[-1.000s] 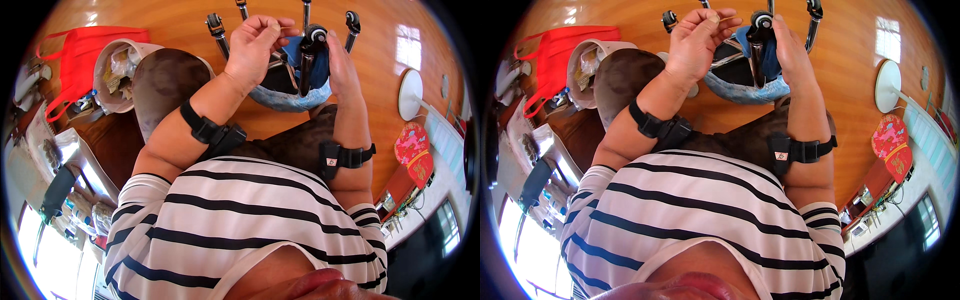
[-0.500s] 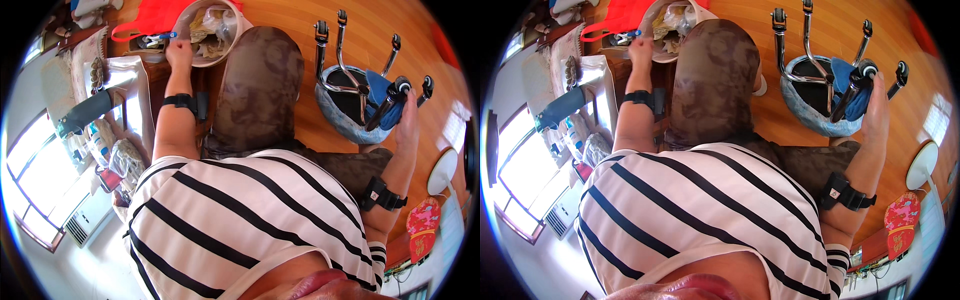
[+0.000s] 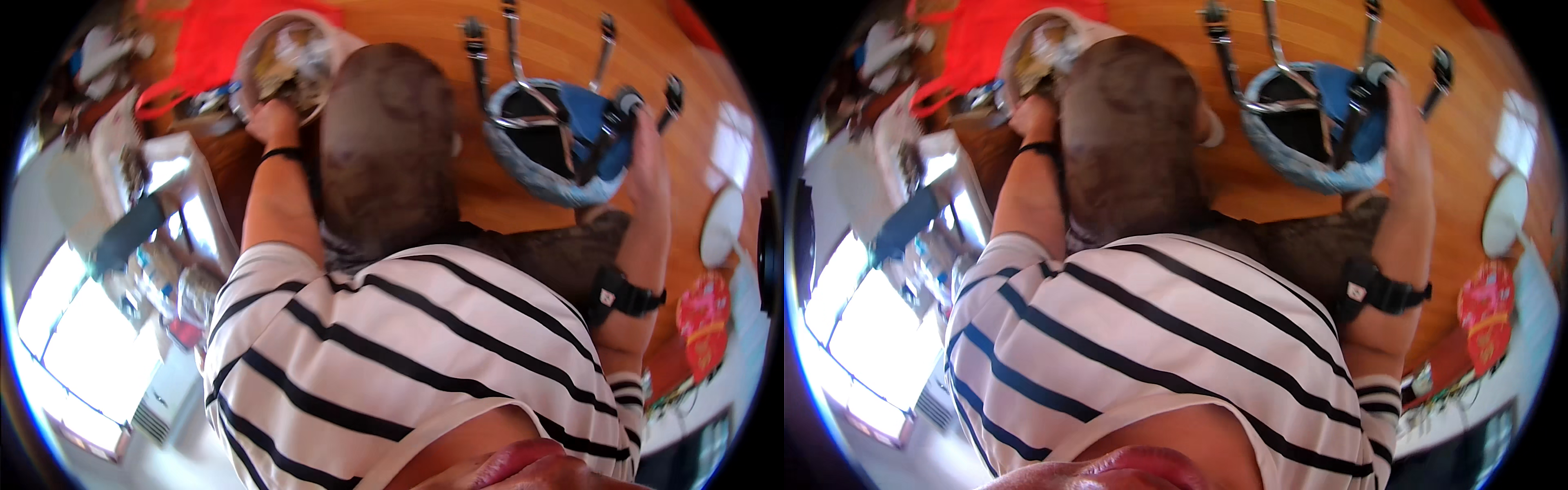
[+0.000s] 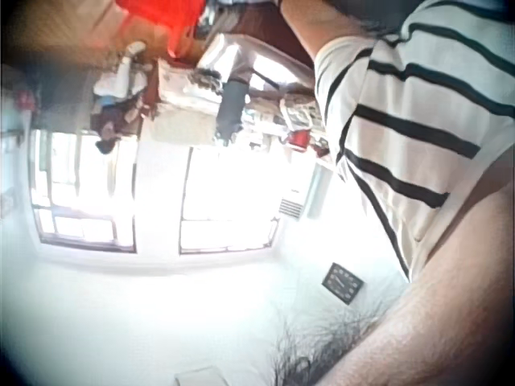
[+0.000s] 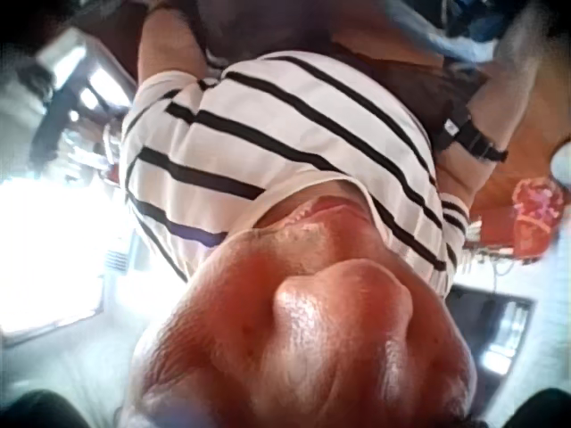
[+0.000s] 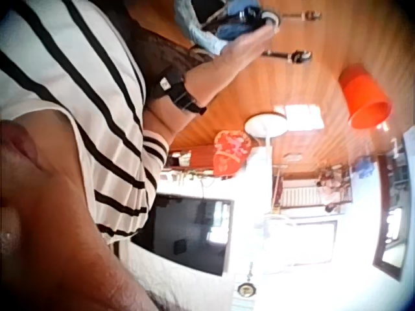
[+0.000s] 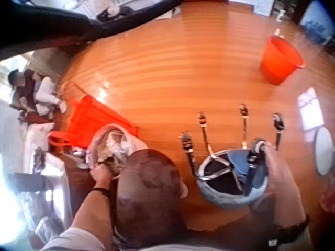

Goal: The person is repairing a wheel for an office chair by hand, inserting a metal component into the wheel assembly and checking the fit.

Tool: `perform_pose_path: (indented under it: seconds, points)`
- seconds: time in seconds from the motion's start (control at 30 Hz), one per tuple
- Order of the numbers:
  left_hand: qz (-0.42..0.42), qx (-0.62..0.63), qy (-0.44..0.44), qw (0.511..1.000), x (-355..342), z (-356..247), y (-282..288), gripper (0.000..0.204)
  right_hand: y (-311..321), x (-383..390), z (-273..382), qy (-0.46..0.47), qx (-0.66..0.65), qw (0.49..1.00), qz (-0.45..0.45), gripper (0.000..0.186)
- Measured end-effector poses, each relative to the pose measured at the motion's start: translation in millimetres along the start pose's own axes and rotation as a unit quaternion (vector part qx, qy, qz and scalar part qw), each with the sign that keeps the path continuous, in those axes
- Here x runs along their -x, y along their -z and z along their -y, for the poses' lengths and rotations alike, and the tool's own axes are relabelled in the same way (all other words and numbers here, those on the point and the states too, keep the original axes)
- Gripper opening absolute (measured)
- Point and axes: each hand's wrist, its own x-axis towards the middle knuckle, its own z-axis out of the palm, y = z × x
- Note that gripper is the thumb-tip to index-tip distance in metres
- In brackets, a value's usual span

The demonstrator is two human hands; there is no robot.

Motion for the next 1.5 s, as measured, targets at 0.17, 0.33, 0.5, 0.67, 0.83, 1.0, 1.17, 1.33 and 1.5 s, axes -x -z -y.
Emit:
perform_pose_path:
  seconds: [0.17, 0.33, 0.5, 0.67, 0.83, 1.0, 1.17, 1.33, 1.5]
  points:
    - [-0.005, 0.067, -0.036, 0.997, -11.2, 4.4, -13.5, 0.032, -18.7, 9.0, 15.4, 0.058, 0.009, 0.998, -0.030, 0.040]
    - [0.026, 0.144, -0.142, 0.979, 4.2, 6.7, 5.2, 0.042, -18.0, 17.9, 20.8, 0.033, -0.005, 0.999, -0.021, 0.049]
    - [0.036, 0.088, -0.257, 0.962, 2.6, 27.1, 55.9, 0.043, -16.6, 15.0, 17.8, 0.039, 0.016, 0.999, -0.022, 0.049]
    - [-0.161, 0.394, -0.384, 0.819, 111.2, -17.0, 196.0, 0.027, -18.4, 15.4, 17.6, 0.045, 0.033, 0.998, -0.014, 0.051]
    - [-0.067, 0.534, -0.574, 0.617, 210.0, -114.1, 227.7, 0.020, -14.1, 11.1, 16.1, 0.036, 0.047, 0.998, 0.009, 0.055]
    - [-0.141, 0.611, -0.626, 0.463, 265.5, -195.9, 215.1, 0.021, -19.9, 16.1, 24.2, 0.033, 0.038, 0.999, 0.012, 0.053]
    - [-0.056, 0.586, -0.636, 0.499, 254.7, -209.2, 198.6, 0.020, -18.9, 16.1, 18.6, 0.076, 0.036, 0.996, 0.003, 0.053]
    - [0.019, 0.566, -0.608, 0.557, 245.1, -205.4, 193.7, 0.019, -19.1, 15.8, 21.7, 0.068, 0.041, 0.997, 0.007, 0.052]
    - [0.238, 0.654, -0.537, 0.477, 238.2, -204.8, 188.7, 0.018, -17.3, 11.5, 17.1, 0.078, 0.045, 0.996, 0.010, 0.050]
